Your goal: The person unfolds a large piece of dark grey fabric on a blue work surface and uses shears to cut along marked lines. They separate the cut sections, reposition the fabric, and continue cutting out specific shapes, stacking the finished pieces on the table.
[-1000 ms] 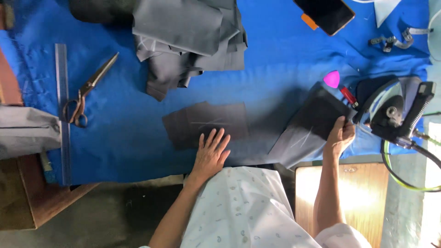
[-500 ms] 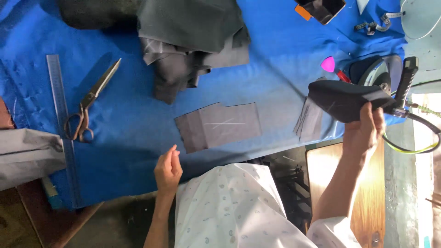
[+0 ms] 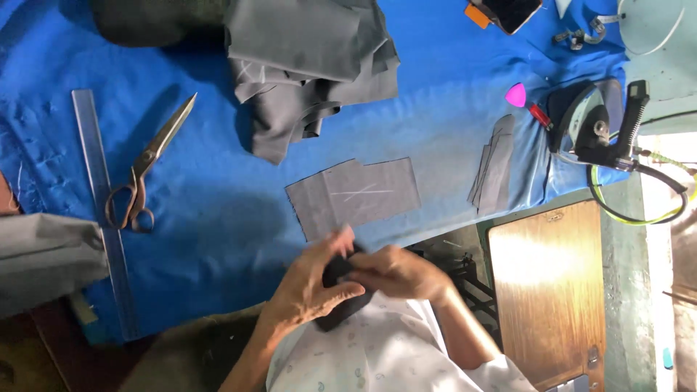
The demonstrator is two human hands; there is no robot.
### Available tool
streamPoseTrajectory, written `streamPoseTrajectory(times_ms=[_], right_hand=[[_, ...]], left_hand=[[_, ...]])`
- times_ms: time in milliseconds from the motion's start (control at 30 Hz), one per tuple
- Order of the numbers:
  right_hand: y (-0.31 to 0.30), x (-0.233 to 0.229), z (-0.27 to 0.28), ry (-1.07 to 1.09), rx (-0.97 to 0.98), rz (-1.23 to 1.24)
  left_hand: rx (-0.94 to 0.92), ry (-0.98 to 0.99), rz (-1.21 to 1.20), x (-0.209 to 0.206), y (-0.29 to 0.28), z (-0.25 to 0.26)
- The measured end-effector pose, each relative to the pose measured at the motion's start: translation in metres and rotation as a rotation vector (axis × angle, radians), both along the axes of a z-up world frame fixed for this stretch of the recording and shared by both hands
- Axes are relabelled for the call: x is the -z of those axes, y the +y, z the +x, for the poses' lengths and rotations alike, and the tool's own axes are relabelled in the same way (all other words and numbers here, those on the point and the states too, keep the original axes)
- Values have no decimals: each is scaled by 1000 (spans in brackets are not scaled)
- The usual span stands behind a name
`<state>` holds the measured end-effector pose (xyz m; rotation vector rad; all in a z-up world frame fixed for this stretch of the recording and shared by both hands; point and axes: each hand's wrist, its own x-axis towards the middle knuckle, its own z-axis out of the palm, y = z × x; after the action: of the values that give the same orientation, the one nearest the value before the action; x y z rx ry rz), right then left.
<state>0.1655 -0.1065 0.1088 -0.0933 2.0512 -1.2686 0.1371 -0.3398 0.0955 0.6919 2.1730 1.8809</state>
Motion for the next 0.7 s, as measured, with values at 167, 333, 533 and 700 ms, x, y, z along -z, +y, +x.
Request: streamPoseTrajectory(times_ms=[167, 333, 533, 700], right_hand=[[1, 9, -12, -172, 109, -31], [32, 62, -22, 97, -110, 352], [83, 84, -58, 378, 522, 138], [96, 102, -49, 527, 609, 190]], left_hand=[[92, -637, -166, -45, 2, -28], [-157, -517, -329, 18, -20, -54], [-160, -93, -280, 32, -20, -105], [-104, 79, -445, 55, -25, -67]])
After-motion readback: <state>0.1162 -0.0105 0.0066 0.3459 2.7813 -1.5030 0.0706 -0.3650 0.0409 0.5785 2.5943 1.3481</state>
